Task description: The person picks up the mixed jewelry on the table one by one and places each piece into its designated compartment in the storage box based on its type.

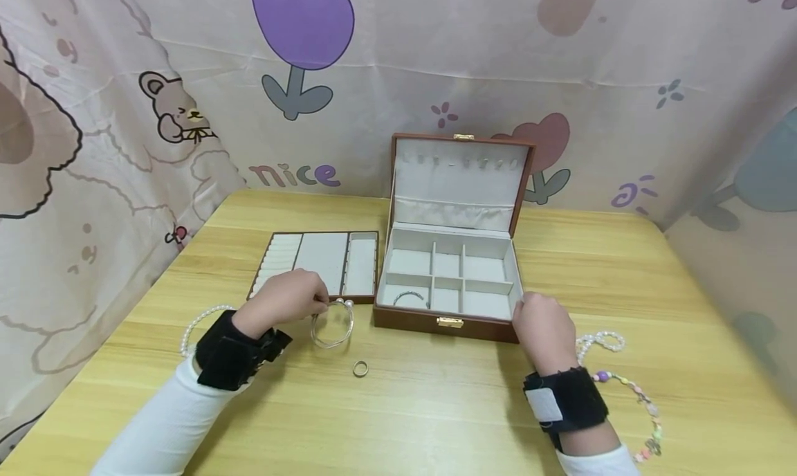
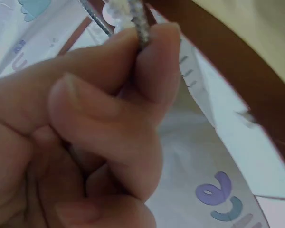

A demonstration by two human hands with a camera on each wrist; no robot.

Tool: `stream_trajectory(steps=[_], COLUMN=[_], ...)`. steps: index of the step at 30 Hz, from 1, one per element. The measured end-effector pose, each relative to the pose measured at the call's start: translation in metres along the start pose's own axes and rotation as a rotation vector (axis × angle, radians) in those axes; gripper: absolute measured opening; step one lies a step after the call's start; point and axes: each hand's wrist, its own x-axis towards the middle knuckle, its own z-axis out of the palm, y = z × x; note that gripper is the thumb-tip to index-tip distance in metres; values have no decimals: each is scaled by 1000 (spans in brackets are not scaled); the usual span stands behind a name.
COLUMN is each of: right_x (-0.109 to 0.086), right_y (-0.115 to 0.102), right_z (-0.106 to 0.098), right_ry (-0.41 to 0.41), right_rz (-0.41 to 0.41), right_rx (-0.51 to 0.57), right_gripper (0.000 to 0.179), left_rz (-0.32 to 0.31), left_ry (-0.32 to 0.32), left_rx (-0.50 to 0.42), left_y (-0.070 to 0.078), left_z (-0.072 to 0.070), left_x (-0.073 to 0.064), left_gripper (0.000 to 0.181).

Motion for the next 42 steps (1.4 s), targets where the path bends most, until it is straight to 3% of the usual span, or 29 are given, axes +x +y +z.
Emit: stream_trajectory(steps=[4, 9, 15, 19, 23, 28, 33, 42], right_x=[0, 0, 2, 2, 2, 2, 3, 3], right_y=[1, 2, 1, 1, 1, 1, 2, 2], right_z=[0, 0, 0, 1, 1, 2, 2, 3], right_ry=[3, -8, -5, 14, 18, 23, 48, 42], right_rz=[0, 11, 11, 4, 9, 10, 0, 8], right_rx=[4, 9, 7, 4, 6, 9, 6, 7], right_gripper=[24, 25, 25, 25, 24, 25, 25, 24], left_rz=[51, 94, 150, 170, 162, 125, 101, 62], left_ry=[12, 19, 32, 34, 23, 54, 99, 169], left_rx=[3, 20, 21, 3, -40, -83, -87, -20], left_y=[9, 23, 36, 44, 49, 55, 62, 74], left_z=[-5, -14, -23, -27, -26, -24, -22, -19], left_x=[4, 9, 18, 26, 38, 55, 74, 101], left_gripper=[27, 19, 42, 40, 26, 16, 22, 47])
